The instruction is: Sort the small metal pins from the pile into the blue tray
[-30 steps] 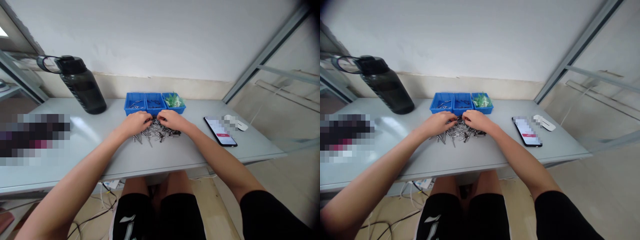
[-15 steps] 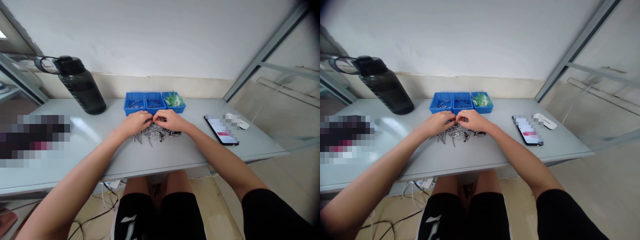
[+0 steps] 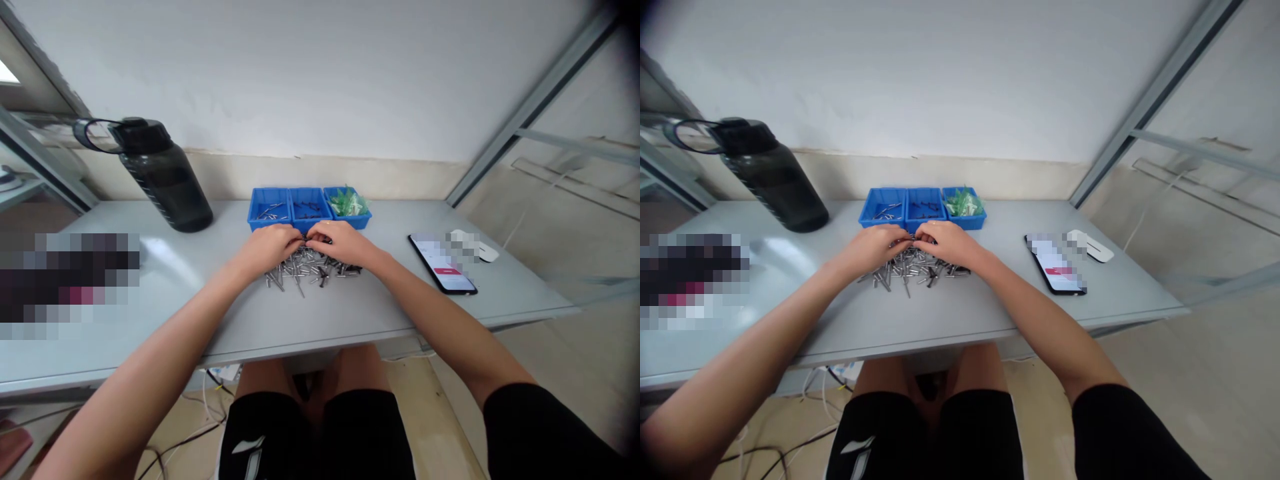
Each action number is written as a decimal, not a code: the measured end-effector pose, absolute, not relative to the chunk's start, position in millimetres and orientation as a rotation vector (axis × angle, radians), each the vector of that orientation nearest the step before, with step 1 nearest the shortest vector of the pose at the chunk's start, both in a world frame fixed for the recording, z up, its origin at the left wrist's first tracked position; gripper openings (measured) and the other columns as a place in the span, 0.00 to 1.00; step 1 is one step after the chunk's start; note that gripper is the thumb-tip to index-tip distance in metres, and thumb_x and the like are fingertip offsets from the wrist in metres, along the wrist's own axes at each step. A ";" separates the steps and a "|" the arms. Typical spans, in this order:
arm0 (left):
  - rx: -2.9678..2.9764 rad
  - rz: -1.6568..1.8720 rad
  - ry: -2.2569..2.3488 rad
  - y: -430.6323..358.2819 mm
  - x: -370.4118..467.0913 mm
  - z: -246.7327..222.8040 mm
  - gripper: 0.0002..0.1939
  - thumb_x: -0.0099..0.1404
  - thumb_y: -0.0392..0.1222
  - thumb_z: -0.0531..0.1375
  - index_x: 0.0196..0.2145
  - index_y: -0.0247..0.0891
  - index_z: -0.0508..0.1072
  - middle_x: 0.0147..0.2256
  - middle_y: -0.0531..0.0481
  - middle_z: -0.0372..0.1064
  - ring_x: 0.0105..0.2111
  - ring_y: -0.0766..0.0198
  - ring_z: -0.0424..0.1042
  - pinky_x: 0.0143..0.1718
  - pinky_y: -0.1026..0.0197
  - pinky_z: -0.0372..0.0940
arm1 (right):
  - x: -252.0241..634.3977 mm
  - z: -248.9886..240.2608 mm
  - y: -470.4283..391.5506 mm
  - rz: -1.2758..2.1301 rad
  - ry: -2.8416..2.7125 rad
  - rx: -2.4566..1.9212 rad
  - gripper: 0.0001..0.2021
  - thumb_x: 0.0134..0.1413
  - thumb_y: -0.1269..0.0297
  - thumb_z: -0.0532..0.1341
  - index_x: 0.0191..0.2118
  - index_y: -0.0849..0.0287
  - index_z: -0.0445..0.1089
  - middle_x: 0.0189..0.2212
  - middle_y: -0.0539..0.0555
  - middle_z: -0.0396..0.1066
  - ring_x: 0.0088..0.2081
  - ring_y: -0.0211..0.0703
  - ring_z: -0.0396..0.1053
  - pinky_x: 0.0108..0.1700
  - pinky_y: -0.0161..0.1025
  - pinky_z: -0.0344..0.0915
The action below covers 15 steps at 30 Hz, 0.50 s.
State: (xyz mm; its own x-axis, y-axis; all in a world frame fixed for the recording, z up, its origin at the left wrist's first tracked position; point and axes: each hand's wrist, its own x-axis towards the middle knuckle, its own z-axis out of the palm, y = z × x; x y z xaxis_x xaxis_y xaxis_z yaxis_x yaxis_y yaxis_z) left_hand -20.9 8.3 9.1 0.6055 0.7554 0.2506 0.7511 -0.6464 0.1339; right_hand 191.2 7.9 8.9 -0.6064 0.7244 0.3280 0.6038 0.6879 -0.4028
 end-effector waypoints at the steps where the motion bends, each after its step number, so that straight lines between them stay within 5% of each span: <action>1: 2.801 0.441 1.315 7.8 -20.4 9.5 0.14 0.71 0.44 0.51 0.41 0.39 0.76 0.39 0.46 0.75 0.40 0.55 0.73 0.38 0.58 0.65 | 191.6 8.3 8.6 0.298 -2.452 -1.046 0.10 0.62 0.60 0.57 0.41 0.60 0.71 0.35 0.54 0.73 0.38 0.41 0.69 0.41 0.37 0.61; 15: 2.809 0.438 1.311 6.2 -19.4 10.1 0.14 0.71 0.43 0.51 0.42 0.41 0.75 0.40 0.47 0.74 0.43 0.55 0.73 0.41 0.57 0.65 | 194.9 7.2 11.5 0.146 -2.479 -1.150 0.09 0.62 0.63 0.55 0.40 0.58 0.72 0.33 0.53 0.72 0.36 0.41 0.68 0.39 0.36 0.57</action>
State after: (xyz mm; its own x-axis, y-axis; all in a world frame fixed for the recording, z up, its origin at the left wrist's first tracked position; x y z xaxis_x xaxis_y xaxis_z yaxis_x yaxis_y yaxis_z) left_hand -19.4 6.2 10.1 0.6104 0.7529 0.2461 0.7497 -0.6494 0.1272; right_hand 194.9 11.5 7.2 -0.5801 0.7518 0.3135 0.7097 0.6554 -0.2584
